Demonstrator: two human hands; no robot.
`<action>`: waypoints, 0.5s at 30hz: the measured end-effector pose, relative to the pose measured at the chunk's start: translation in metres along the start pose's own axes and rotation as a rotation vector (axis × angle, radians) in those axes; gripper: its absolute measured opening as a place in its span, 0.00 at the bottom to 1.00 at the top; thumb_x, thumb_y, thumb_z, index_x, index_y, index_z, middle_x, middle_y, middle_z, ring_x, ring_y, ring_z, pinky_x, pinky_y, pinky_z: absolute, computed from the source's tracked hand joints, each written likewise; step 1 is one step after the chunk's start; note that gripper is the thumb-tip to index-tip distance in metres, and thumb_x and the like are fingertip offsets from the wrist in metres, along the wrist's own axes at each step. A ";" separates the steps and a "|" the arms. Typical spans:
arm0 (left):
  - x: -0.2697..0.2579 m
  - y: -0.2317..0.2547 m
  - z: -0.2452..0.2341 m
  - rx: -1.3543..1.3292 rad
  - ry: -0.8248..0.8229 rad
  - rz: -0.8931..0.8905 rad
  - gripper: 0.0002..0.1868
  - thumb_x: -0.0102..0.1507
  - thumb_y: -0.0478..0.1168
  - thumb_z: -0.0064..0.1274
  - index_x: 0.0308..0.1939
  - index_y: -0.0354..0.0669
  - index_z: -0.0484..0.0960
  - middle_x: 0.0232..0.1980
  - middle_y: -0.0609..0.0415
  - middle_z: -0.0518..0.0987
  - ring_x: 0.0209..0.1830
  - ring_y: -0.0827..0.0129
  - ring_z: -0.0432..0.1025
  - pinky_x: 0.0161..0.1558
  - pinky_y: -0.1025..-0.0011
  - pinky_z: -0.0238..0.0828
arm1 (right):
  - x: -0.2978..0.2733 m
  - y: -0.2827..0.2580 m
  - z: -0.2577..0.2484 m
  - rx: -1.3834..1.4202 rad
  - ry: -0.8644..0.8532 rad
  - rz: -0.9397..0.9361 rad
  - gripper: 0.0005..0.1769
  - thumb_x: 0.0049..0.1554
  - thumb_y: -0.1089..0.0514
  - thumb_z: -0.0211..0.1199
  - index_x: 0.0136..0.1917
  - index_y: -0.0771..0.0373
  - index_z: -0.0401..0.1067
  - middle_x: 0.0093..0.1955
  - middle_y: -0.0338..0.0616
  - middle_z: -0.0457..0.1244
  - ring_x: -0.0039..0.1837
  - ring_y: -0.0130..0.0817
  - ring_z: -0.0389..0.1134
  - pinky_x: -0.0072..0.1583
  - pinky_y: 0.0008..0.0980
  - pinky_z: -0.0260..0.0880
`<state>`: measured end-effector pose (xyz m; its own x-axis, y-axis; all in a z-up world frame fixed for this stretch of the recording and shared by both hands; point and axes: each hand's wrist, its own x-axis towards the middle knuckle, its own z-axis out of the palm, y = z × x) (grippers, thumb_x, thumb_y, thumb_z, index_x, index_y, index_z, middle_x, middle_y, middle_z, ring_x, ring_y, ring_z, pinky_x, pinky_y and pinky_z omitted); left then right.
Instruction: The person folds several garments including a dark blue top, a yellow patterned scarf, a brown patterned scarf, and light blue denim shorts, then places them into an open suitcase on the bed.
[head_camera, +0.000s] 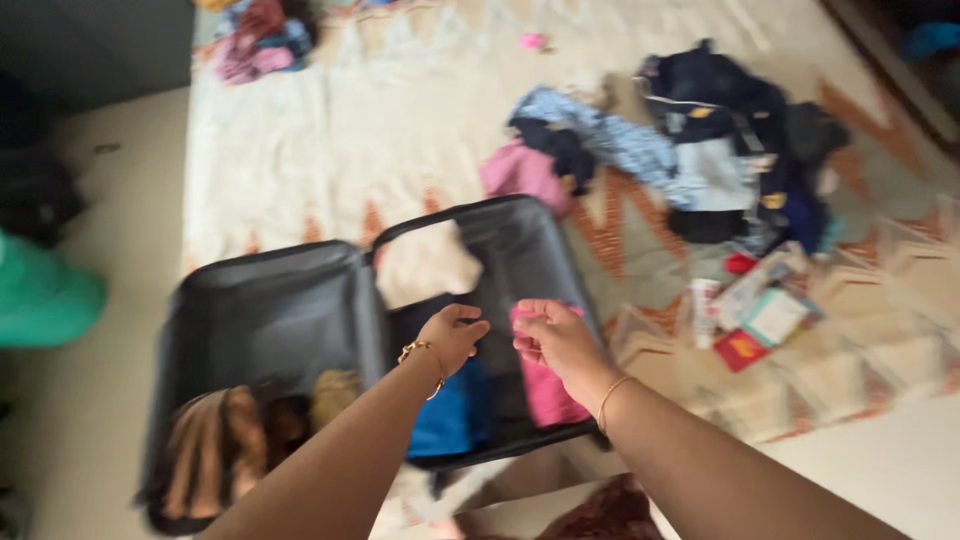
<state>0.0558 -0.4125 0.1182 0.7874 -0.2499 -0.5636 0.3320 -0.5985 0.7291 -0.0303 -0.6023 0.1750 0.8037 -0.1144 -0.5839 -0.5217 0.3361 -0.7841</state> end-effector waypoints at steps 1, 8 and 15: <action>0.008 0.012 0.024 -0.026 -0.024 0.015 0.25 0.62 0.45 0.61 0.61 0.43 0.79 0.43 0.53 0.84 0.33 0.71 0.78 0.37 0.71 0.75 | 0.000 -0.002 -0.026 0.025 0.019 0.008 0.24 0.57 0.58 0.64 0.66 0.63 0.69 0.48 0.39 0.67 0.45 0.26 0.68 0.48 0.27 0.72; 0.076 0.084 0.211 -0.330 -0.210 0.026 0.25 0.61 0.42 0.61 0.61 0.40 0.78 0.37 0.53 0.81 0.28 0.70 0.73 0.25 0.69 0.67 | 0.028 -0.035 -0.206 0.040 0.116 -0.057 0.21 0.57 0.60 0.64 0.63 0.62 0.68 0.43 0.38 0.64 0.40 0.26 0.67 0.41 0.28 0.68; 0.127 0.163 0.295 -0.065 -0.260 0.056 0.24 0.61 0.44 0.62 0.61 0.49 0.80 0.36 0.52 0.83 0.26 0.71 0.75 0.25 0.72 0.71 | 0.063 -0.078 -0.312 0.037 0.201 -0.156 0.18 0.58 0.61 0.63 0.61 0.66 0.69 0.47 0.40 0.66 0.43 0.26 0.67 0.44 0.26 0.70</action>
<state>0.0569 -0.7663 0.0507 0.6482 -0.4735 -0.5964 0.3306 -0.5306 0.7805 -0.0279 -0.9273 0.1335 0.7991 -0.3497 -0.4890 -0.3817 0.3331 -0.8622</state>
